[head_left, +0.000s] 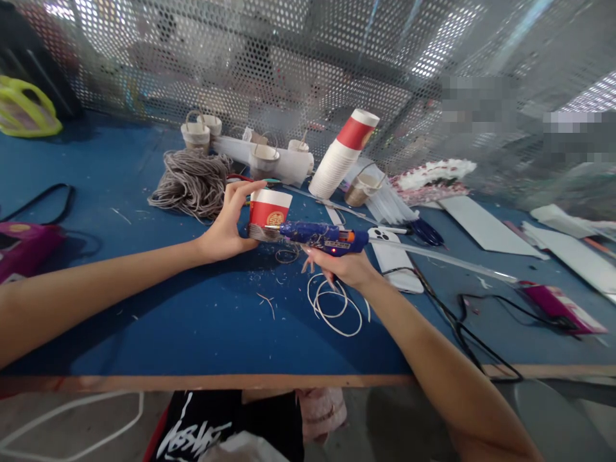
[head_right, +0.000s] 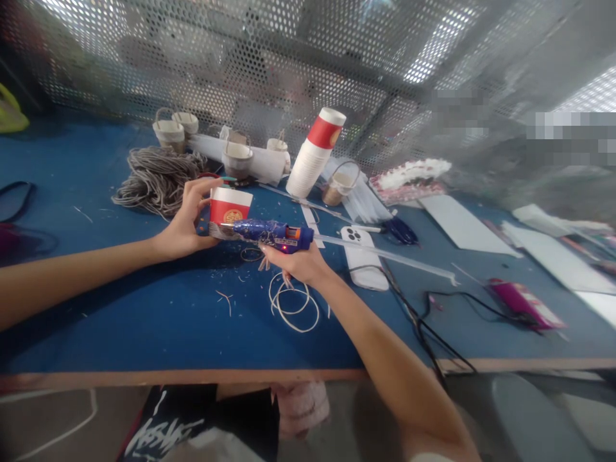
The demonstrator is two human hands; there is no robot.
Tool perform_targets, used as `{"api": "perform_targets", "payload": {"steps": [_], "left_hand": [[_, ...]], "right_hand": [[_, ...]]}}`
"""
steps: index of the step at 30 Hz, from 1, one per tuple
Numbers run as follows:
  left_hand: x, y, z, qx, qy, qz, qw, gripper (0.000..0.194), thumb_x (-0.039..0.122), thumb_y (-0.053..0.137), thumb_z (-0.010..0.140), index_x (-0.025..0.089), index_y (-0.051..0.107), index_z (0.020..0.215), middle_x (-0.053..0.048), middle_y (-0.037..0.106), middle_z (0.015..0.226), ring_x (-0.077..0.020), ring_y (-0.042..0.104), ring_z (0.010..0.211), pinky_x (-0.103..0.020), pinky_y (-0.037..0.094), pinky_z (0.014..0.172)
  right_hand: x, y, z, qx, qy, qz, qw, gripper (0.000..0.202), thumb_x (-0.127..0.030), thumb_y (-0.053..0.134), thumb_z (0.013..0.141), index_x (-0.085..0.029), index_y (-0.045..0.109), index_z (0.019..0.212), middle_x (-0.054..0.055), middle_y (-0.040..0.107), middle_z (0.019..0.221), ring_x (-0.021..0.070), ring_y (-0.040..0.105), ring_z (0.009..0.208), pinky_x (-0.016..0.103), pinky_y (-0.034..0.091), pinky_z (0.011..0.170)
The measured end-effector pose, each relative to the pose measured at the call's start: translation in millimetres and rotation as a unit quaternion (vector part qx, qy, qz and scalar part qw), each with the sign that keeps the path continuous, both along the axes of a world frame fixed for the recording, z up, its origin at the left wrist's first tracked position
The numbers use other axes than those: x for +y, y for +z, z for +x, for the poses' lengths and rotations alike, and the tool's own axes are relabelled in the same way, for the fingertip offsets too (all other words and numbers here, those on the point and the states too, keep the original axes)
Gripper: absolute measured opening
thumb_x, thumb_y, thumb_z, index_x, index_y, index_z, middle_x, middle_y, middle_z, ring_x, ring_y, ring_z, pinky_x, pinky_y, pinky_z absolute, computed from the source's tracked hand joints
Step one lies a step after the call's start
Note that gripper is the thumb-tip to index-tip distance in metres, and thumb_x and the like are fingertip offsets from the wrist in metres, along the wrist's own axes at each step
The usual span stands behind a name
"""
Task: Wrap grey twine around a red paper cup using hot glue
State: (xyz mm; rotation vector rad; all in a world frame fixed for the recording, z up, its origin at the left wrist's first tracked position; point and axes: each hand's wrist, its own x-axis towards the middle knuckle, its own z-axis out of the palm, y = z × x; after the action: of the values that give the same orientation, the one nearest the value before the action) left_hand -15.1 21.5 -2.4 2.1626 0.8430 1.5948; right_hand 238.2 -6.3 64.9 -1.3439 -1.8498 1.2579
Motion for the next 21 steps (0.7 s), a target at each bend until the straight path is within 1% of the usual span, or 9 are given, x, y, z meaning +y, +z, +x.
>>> {"api": "perform_targets", "payload": {"steps": [2, 4, 7, 9, 13, 18, 21], "left_hand": [[0.2, 0.1, -0.4, 0.000, -0.001, 0.001, 1.000, 0.092, 0.023, 0.081, 0.063, 0.034, 0.039, 0.145, -0.009, 0.040, 0.137, -0.0339, 0.040, 0.133, -0.059, 0.040, 0.117], [0.5, 0.0, -0.6, 0.002, -0.002, 0.001, 1.000, 0.092, 0.024, 0.082, 0.063, 0.034, 0.039, 0.145, -0.009, 0.039, 0.138, -0.0338, 0.040, 0.133, -0.059, 0.039, 0.118], [0.9, -0.4, -0.4, 0.002, -0.002, -0.003, 1.000, 0.094, 0.023, 0.082, 0.062, 0.034, 0.039, 0.145, -0.009, 0.039, 0.138, -0.0346, 0.039, 0.134, -0.059, 0.039, 0.117], [0.8, -0.4, -0.2, -0.001, -0.003, -0.007, 1.000, 0.095, 0.022, 0.081, 0.061, 0.034, 0.039, 0.145, -0.009, 0.038, 0.137, -0.0348, 0.039, 0.134, -0.059, 0.039, 0.117], [-0.2, 0.3, -0.2, -0.003, -0.006, -0.013, 1.000, 0.094, 0.020, 0.080, 0.061, 0.033, 0.040, 0.145, -0.009, 0.039, 0.137, -0.0344, 0.039, 0.134, -0.059, 0.039, 0.118], [-0.5, 0.4, -0.7, -0.009, -0.008, -0.016, 1.000, 0.092, 0.022, 0.082, 0.062, 0.033, 0.041, 0.144, -0.009, 0.040, 0.138, -0.0344, 0.039, 0.135, -0.057, 0.043, 0.115], [-0.5, -0.4, -0.7, -0.012, -0.004, -0.024, 1.000, 0.092, 0.023, 0.083, 0.062, 0.033, 0.041, 0.143, -0.009, 0.040, 0.138, -0.0351, 0.038, 0.137, -0.056, 0.046, 0.112]], "right_hand": [[0.7, -0.1, 0.4, -0.004, -0.002, 0.001, 1.000, 0.030, -0.042, 0.075, 0.072, -0.020, 0.060, 0.058, -0.002, 0.057, 0.045, 0.0071, 0.040, 0.028, 0.025, 0.036, 0.027], [1.8, -1.0, 1.4, 0.000, 0.006, 0.014, 1.000, 0.029, -0.042, 0.075, 0.073, -0.020, 0.061, 0.059, -0.002, 0.058, 0.046, 0.0072, 0.040, 0.029, 0.025, 0.036, 0.027], [3.5, -2.9, 2.7, 0.004, 0.018, 0.033, 0.999, 0.028, -0.042, 0.073, 0.074, -0.021, 0.061, 0.060, -0.003, 0.054, 0.043, 0.0077, 0.039, 0.029, 0.025, 0.036, 0.028], [4.2, -3.5, 2.6, 0.000, 0.018, 0.040, 0.999, 0.027, -0.042, 0.072, 0.073, -0.021, 0.061, 0.060, -0.004, 0.054, 0.043, 0.0078, 0.040, 0.030, 0.026, 0.036, 0.030], [3.6, -1.4, 0.3, -0.021, 0.003, 0.042, 0.999, 0.028, -0.041, 0.071, 0.070, -0.021, 0.057, 0.057, -0.003, 0.053, 0.043, 0.0083, 0.042, 0.031, 0.027, 0.036, 0.033], [1.0, 2.3, -1.7, -0.016, 0.009, 0.062, 0.998, 0.024, -0.038, 0.067, 0.070, -0.022, 0.056, 0.055, -0.004, 0.049, 0.042, 0.0085, 0.041, 0.034, 0.026, 0.033, 0.035], [1.3, 1.5, -0.9, -0.012, 0.017, 0.076, 0.997, 0.025, -0.035, 0.067, 0.071, -0.022, 0.055, 0.054, -0.004, 0.048, 0.042, 0.0095, 0.042, 0.038, 0.026, 0.034, 0.037]]}}
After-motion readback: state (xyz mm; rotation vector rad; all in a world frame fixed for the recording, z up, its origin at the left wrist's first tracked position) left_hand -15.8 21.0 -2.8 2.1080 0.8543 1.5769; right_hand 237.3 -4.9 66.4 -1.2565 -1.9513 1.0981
